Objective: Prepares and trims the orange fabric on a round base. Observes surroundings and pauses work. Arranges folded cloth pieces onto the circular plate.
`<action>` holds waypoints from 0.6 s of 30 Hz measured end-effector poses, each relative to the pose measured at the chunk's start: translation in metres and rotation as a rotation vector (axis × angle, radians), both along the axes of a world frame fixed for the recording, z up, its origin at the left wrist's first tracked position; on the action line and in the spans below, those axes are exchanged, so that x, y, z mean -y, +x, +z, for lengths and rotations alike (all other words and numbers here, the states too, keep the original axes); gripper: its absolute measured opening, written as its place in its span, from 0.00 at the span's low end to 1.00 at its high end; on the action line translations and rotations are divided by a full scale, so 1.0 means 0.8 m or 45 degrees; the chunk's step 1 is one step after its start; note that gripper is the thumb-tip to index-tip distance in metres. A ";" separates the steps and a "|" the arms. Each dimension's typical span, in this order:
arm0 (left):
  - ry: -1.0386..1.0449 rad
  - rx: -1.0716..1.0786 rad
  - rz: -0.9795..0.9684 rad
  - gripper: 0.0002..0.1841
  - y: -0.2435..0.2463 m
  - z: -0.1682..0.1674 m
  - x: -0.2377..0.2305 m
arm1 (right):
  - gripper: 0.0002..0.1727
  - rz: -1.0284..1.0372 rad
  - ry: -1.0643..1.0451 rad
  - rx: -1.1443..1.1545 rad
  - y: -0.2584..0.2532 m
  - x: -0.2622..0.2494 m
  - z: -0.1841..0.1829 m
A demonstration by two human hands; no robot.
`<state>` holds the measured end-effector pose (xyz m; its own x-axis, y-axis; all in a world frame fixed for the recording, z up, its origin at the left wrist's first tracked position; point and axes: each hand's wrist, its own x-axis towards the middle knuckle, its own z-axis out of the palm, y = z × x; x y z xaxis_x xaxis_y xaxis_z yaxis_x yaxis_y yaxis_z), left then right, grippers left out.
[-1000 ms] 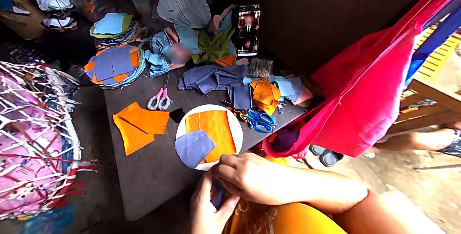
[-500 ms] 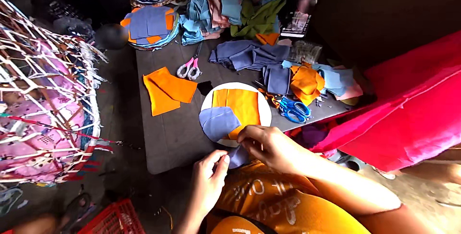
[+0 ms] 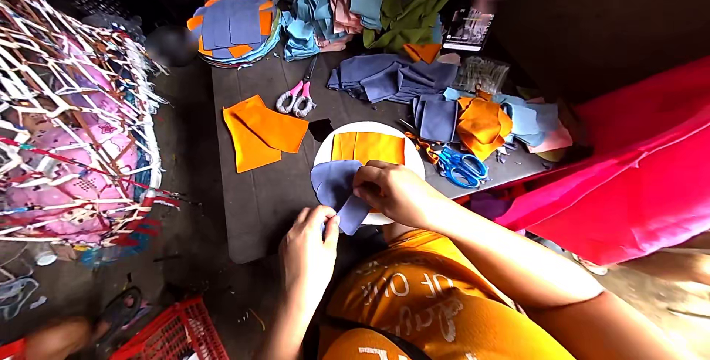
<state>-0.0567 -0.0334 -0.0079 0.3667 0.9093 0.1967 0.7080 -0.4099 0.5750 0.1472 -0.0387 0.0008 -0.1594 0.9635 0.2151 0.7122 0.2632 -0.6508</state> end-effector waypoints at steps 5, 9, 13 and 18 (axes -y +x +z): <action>-0.155 0.231 -0.200 0.10 -0.012 0.003 -0.008 | 0.08 0.022 -0.017 -0.015 0.009 0.005 0.010; -0.166 0.012 -0.119 0.10 -0.003 0.015 -0.014 | 0.06 0.028 0.031 -0.025 0.015 -0.008 0.003; -0.229 -0.162 -0.043 0.10 0.010 0.021 -0.016 | 0.04 0.056 0.040 -0.030 0.016 -0.024 -0.007; -0.236 -0.170 -0.003 0.09 0.013 0.021 -0.018 | 0.06 0.076 0.026 -0.015 0.016 -0.032 -0.009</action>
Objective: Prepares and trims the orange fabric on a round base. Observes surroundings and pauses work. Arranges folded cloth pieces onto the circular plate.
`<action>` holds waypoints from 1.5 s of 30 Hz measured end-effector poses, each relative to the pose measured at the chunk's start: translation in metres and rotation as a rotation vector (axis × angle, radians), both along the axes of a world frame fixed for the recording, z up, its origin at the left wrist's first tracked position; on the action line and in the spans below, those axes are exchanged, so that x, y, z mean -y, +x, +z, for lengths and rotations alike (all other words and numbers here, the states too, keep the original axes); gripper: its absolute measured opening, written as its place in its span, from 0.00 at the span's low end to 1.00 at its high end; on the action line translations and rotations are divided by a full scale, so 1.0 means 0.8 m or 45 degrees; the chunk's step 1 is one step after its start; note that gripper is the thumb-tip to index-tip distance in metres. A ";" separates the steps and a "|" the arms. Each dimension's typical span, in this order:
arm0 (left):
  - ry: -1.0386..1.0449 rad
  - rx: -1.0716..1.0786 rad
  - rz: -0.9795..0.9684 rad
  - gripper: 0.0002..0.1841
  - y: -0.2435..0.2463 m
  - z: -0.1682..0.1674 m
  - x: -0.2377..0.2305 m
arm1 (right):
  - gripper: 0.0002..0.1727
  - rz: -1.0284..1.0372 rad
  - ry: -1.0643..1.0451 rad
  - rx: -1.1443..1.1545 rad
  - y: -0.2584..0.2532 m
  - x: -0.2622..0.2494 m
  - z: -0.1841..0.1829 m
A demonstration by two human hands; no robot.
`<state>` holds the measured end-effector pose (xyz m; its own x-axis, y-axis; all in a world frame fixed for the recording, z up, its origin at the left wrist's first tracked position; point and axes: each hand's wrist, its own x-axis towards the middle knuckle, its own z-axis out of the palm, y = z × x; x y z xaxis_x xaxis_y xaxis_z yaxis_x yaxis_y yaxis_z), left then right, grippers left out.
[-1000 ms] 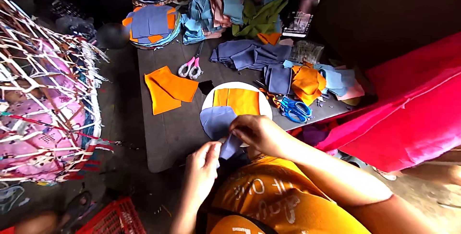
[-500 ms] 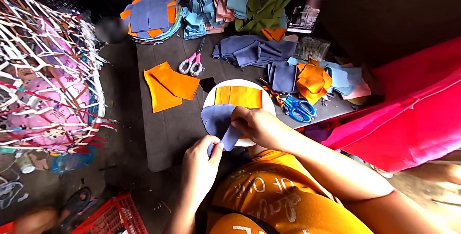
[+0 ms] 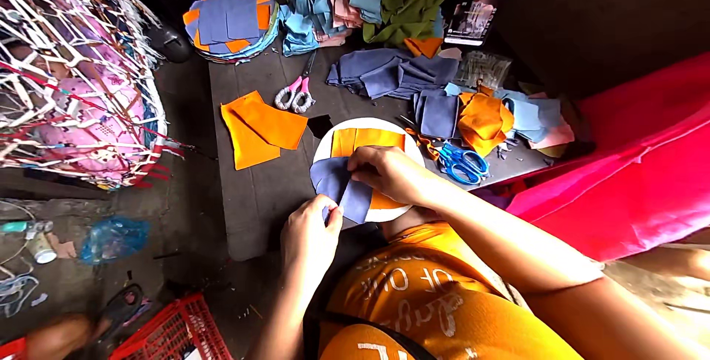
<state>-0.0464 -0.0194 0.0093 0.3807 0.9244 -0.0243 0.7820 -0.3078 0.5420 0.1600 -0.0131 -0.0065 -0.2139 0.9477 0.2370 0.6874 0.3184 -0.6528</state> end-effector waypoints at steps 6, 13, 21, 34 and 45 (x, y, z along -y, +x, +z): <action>0.100 0.132 0.030 0.09 -0.008 -0.010 -0.004 | 0.06 -0.001 0.031 0.018 0.001 0.000 -0.001; 0.047 0.019 0.047 0.09 0.000 -0.005 0.001 | 0.06 -0.021 0.057 -0.005 -0.005 0.001 -0.004; 0.057 -0.025 0.046 0.09 0.002 -0.007 0.003 | 0.07 -0.011 0.098 -0.002 -0.004 0.003 -0.009; 0.079 -0.002 0.038 0.08 0.001 -0.008 0.001 | 0.07 -0.038 0.156 -0.003 -0.004 0.006 -0.016; 0.212 0.134 0.064 0.08 -0.008 -0.019 -0.003 | 0.06 -0.128 0.404 0.177 0.000 0.012 -0.015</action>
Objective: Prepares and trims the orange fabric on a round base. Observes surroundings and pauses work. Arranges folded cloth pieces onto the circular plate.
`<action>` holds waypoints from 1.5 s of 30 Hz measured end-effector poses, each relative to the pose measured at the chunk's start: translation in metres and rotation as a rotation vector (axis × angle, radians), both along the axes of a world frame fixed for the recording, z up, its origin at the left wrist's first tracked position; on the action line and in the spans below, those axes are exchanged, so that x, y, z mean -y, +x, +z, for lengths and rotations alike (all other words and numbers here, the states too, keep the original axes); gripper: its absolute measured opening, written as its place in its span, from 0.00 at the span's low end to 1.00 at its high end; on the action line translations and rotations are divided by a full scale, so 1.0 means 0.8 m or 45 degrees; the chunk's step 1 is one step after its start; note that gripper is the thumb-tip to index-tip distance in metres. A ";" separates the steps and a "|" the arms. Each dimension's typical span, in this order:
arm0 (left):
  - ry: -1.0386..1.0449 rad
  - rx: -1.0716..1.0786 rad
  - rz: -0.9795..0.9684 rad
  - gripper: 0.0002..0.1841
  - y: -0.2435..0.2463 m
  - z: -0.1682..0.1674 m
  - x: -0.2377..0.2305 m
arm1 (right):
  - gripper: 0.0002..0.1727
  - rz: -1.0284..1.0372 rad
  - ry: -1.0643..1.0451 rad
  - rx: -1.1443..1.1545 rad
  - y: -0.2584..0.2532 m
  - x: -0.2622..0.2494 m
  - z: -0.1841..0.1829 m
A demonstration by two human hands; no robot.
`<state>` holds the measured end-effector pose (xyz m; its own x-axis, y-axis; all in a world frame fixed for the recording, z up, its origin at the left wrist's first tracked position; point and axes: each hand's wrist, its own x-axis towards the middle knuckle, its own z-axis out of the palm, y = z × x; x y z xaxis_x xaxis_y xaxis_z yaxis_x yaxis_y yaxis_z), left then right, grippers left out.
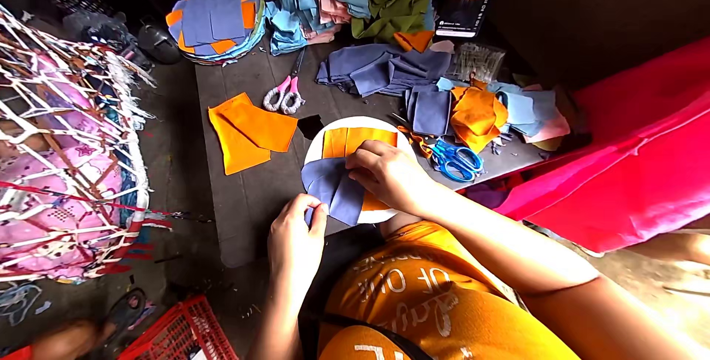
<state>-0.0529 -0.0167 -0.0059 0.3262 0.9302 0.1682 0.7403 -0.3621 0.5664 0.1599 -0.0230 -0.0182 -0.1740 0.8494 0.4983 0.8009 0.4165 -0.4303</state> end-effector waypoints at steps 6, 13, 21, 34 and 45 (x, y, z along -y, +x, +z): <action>-0.032 -0.035 -0.048 0.06 -0.001 0.005 0.000 | 0.07 0.159 0.037 0.034 -0.007 0.006 -0.001; -0.062 -0.051 -0.068 0.07 -0.004 0.004 0.000 | 0.09 0.337 0.017 0.163 -0.019 -0.008 -0.002; -0.101 -0.017 -0.114 0.08 -0.008 0.005 -0.001 | 0.09 0.327 -0.009 0.155 -0.021 -0.007 -0.005; -0.333 -0.094 -0.131 0.12 0.002 0.022 -0.005 | 0.07 0.335 -0.161 0.294 0.006 -0.011 0.009; -0.515 -0.160 -0.180 0.14 -0.007 0.041 -0.011 | 0.09 0.369 -0.166 0.168 0.015 -0.016 0.016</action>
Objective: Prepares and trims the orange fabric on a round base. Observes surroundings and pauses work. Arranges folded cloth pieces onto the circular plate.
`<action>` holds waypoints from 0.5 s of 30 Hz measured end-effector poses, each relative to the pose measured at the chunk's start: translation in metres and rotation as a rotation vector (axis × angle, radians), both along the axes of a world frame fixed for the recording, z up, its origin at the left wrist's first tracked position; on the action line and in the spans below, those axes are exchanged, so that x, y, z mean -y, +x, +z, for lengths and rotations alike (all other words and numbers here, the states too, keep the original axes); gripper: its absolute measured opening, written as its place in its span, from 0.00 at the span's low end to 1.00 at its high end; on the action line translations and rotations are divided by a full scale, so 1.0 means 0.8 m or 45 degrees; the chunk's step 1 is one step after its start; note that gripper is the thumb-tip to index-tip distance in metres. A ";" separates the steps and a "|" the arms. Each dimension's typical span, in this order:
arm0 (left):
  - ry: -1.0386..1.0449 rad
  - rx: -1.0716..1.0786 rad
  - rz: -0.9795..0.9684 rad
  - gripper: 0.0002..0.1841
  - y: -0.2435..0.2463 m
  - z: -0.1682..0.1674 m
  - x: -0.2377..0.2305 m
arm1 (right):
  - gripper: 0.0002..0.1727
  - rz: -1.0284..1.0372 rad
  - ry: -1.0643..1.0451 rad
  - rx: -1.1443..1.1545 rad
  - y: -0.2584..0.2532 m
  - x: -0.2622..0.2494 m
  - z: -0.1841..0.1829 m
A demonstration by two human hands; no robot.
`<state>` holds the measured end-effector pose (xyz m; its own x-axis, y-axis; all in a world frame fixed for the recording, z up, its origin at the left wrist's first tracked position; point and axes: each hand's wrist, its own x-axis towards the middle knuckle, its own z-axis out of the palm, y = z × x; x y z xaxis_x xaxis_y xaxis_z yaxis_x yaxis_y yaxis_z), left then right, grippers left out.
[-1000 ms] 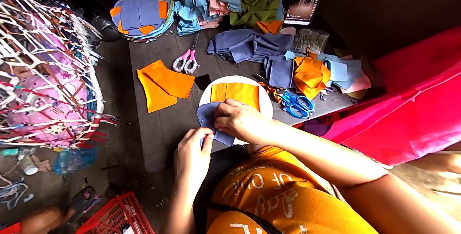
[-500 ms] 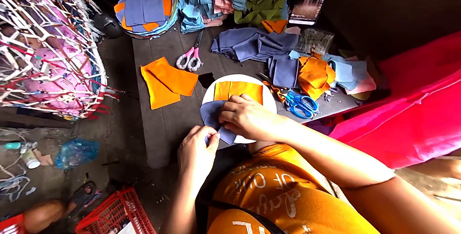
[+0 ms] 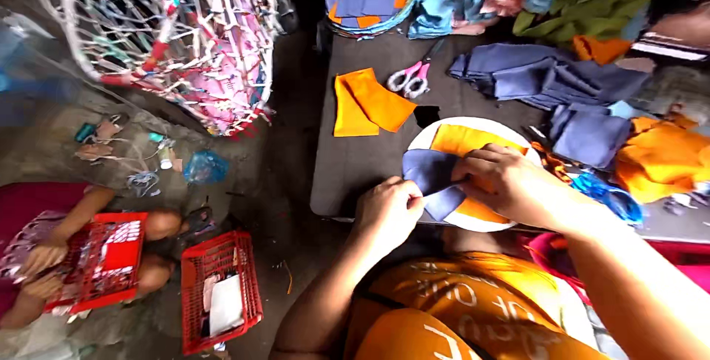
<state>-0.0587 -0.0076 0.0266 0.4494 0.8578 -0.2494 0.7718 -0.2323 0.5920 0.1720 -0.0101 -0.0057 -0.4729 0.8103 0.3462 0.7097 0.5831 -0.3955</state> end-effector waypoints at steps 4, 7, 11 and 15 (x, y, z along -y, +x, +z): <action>0.123 0.052 0.001 0.13 0.001 -0.014 0.000 | 0.07 -0.014 -0.135 -0.087 0.003 0.008 0.007; 0.184 0.074 0.007 0.12 -0.001 -0.020 -0.001 | 0.07 -0.053 -0.217 -0.189 0.002 0.012 0.007; 0.212 0.073 0.025 0.11 0.000 -0.022 -0.002 | 0.08 -0.171 -0.254 -0.241 -0.004 0.016 0.005; 0.233 0.071 0.035 0.10 0.001 -0.022 -0.002 | 0.09 -0.250 -0.266 -0.243 -0.010 0.016 0.001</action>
<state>-0.0579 -0.0057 0.0092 0.4338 0.8988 -0.0632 0.7465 -0.3192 0.5839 0.1638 -0.0229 -0.0053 -0.2435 0.9421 0.2304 0.7020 0.3351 -0.6284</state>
